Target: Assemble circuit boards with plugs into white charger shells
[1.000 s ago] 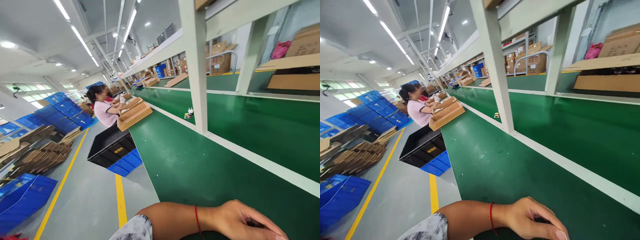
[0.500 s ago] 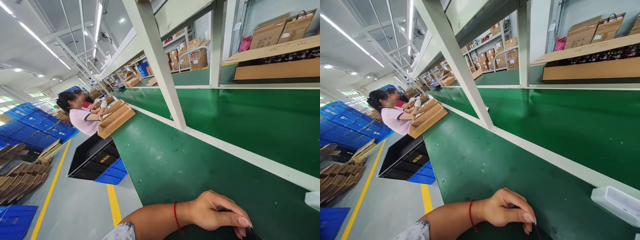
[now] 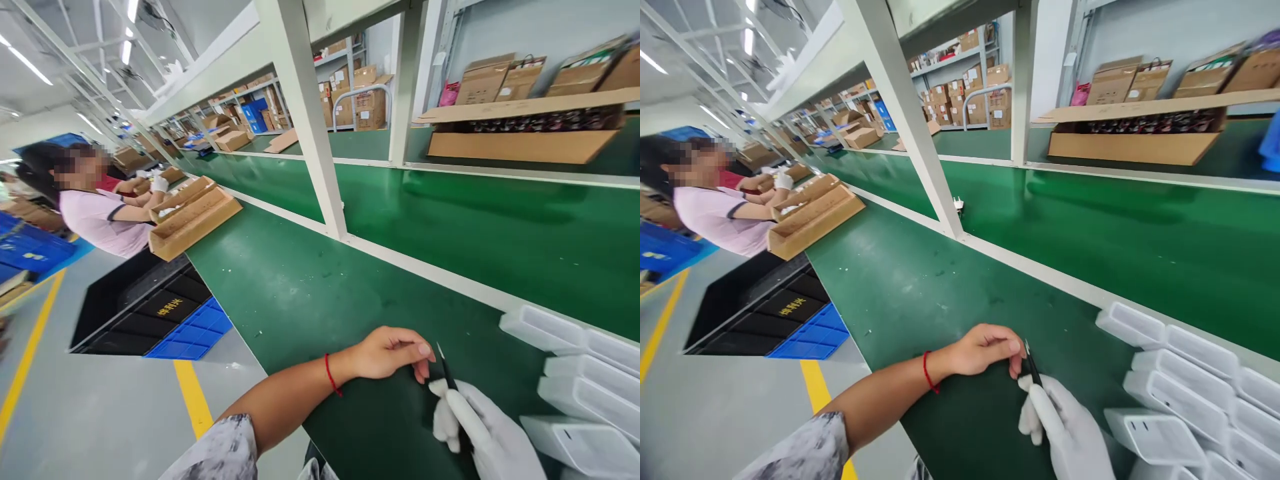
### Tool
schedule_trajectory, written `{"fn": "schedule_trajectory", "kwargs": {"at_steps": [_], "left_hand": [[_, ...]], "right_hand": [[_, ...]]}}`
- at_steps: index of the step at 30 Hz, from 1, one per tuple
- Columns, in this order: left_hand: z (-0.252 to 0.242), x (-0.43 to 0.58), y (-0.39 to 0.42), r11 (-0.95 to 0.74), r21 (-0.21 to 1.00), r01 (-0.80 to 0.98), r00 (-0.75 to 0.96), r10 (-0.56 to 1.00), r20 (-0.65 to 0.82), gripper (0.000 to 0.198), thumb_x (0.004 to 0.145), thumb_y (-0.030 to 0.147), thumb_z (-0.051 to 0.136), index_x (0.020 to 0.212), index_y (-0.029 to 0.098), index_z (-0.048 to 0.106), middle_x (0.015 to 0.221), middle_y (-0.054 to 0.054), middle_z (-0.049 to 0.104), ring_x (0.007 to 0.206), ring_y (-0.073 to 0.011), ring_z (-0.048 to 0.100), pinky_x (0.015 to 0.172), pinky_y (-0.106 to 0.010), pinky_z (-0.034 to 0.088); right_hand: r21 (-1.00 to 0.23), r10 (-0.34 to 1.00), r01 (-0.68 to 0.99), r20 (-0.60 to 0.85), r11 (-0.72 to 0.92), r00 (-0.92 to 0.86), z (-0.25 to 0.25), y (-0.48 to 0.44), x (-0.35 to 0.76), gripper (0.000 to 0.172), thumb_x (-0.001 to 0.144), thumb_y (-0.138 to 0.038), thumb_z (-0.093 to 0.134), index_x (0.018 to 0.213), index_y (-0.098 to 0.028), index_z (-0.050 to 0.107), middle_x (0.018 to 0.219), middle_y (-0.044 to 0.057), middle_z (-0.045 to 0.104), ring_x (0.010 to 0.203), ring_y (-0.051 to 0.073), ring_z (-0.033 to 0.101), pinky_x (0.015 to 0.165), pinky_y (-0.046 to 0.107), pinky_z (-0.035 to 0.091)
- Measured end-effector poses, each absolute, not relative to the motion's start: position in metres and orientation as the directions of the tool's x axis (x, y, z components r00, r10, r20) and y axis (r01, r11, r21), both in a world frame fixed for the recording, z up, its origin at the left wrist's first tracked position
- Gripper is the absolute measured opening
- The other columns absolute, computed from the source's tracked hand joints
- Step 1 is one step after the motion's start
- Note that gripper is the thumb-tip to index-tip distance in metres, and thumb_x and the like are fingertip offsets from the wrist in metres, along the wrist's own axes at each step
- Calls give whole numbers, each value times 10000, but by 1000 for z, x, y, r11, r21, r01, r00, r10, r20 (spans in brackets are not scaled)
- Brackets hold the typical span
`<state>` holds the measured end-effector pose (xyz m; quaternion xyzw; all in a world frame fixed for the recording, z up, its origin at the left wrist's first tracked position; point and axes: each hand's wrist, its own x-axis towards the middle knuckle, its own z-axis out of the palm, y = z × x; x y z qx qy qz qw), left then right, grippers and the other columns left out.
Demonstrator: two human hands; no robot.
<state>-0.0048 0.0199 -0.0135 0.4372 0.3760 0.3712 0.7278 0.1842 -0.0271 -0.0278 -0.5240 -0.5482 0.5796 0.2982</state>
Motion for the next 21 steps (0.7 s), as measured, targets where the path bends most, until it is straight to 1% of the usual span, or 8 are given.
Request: {"fn": "schedule_trajectory", "kwargs": {"at_steps": [4,7,11,14,17,19,20,21], "left_hand": [[-6,-5,18,232,966,-113,423,891,-164,678,668,795,661,723,120,631,622,-26,631,598,-135,615,667,-294,514],[-6,-5,17,221,966,-137,425,893,-144,615,704,732,694,740,120,642,643,-23,643,630,-126,619,696,-278,515],[-14,-5,17,221,956,-192,438,891,-118,554,702,632,770,882,118,668,671,-11,664,633,-118,624,699,-270,519],[-19,-6,17,207,952,-224,438,894,-91,502,723,564,789,920,120,663,681,-6,672,627,-112,631,689,-265,522],[-20,-7,18,198,949,-246,427,901,-77,436,749,491,790,935,121,651,673,3,667,614,-108,638,671,-259,523],[-19,-6,18,213,944,-252,417,904,-93,352,762,397,793,916,114,650,665,4,663,602,-103,638,654,-249,519],[-18,-4,17,225,941,-251,418,902,-104,290,774,334,784,899,109,650,656,6,659,592,-98,634,643,-241,515],[-18,-3,17,239,938,-252,417,901,-118,210,791,261,762,876,105,648,641,11,650,578,-89,625,630,-232,509]], "right_hand": [[-961,930,221,-229,-168,-289,-8,-26,176,503,887,-654,505,949,-173,641,576,2,613,499,165,545,563,314,482],[-977,949,193,-144,-91,-279,-3,-29,170,421,915,-532,509,1049,-149,623,598,-3,618,494,153,542,561,310,489],[-965,968,242,-152,-101,-199,-12,-30,164,553,909,-476,491,1338,-127,499,739,19,669,553,161,592,609,345,549],[-945,979,315,-141,-88,-149,-15,-32,164,603,908,-454,485,1435,-169,414,1044,95,694,762,190,681,729,395,597],[-910,983,413,-118,-50,-140,0,-39,170,568,846,-403,586,1374,-209,507,1352,138,571,1082,247,656,961,456,548],[-837,983,545,-57,49,-176,16,-46,181,457,834,-367,621,1264,-211,607,1449,135,500,1237,291,573,1078,486,466],[-733,975,659,20,166,-223,25,-48,188,382,865,-363,595,1215,-213,639,1446,131,511,1269,300,551,1093,491,451],[-587,950,752,113,299,-290,33,-49,196,328,905,-347,555,1187,-212,654,1400,128,558,1265,297,556,1087,483,458]]}}
